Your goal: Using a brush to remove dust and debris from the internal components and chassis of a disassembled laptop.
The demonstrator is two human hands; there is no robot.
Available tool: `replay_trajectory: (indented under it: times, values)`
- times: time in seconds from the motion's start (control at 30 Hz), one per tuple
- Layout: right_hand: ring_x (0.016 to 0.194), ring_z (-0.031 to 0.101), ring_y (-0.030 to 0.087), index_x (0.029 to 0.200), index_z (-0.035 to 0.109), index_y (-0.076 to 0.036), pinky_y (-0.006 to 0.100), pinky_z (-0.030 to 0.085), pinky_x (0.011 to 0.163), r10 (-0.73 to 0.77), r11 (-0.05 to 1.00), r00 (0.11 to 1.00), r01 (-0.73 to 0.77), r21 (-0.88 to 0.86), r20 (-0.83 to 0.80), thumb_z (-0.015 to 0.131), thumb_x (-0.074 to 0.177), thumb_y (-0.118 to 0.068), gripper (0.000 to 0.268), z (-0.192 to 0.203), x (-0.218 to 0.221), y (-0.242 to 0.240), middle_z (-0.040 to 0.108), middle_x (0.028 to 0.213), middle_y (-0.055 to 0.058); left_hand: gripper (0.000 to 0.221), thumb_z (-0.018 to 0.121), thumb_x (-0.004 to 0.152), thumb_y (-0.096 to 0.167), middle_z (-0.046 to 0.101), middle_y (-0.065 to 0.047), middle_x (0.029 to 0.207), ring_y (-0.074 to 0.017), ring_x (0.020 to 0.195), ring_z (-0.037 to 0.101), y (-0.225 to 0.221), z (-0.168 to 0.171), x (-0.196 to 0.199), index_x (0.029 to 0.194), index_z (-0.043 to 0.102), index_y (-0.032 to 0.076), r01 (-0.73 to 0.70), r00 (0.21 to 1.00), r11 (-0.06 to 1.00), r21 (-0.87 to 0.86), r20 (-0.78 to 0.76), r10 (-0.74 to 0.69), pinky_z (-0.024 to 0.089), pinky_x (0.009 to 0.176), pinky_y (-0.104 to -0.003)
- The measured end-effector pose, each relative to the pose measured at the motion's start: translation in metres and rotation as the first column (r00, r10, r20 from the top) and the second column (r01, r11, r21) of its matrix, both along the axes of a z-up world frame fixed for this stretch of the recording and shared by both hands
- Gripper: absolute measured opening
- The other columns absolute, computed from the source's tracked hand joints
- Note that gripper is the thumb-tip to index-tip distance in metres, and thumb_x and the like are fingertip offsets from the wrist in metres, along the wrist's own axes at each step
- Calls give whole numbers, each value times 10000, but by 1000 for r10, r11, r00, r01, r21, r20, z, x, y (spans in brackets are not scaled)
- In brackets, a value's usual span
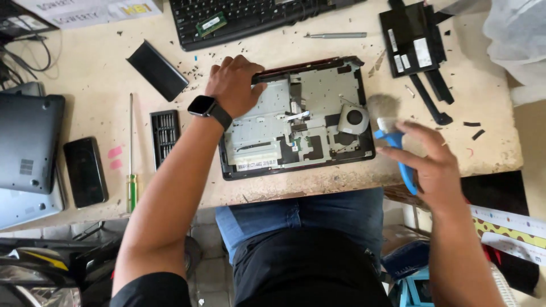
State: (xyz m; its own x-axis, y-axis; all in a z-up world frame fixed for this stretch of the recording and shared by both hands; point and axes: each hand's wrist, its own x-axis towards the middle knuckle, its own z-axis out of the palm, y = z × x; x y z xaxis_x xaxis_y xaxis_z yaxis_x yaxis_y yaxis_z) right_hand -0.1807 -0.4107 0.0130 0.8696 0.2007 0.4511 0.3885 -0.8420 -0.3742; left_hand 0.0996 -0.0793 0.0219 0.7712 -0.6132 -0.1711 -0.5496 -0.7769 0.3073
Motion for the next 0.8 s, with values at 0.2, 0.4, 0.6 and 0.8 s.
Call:
replay_trajectory:
  times: [0.2,0.4,0.6,0.8]
  values:
    - [1265,607,356,1223,756,-127,502,589,1089,-180,984,982,178,-29,-65,682,945,156,404,-7,-18,10,574,1375,168,378,618,1000,443,615,-129,1276,-378,1248,500,-3,-16,19,1262,689,180,-2,999,998,-65,-46,-1,423,1020,-577]
    - [1444,481,366,1441,592,-257,514,622,756,-289,930,919,204,-305,-267,619,803,181,775,-2,-14,-11,424,1588,132,336,650,987,392,555,-111,1315,-349,1251,509,-6,-5,16,1253,667,187,-52,989,997,-61,-140,43,440,1035,-550]
    - [1330,525,368,1440,544,-213,441,634,894,-178,979,964,153,-138,-196,556,909,117,625,33,11,14,500,1525,111,237,580,1026,274,573,-114,1286,-346,1196,555,-9,5,17,1225,686,202,-65,981,997,-48,-184,55,470,1004,-525]
    - [1352,541,382,1300,680,-173,572,352,1183,-168,955,942,82,-286,-290,695,906,-404,456,31,62,60,644,1360,177,210,589,994,270,596,-37,1068,-262,1124,602,-8,-28,25,1175,651,184,5,1000,999,38,13,-6,479,936,-487]
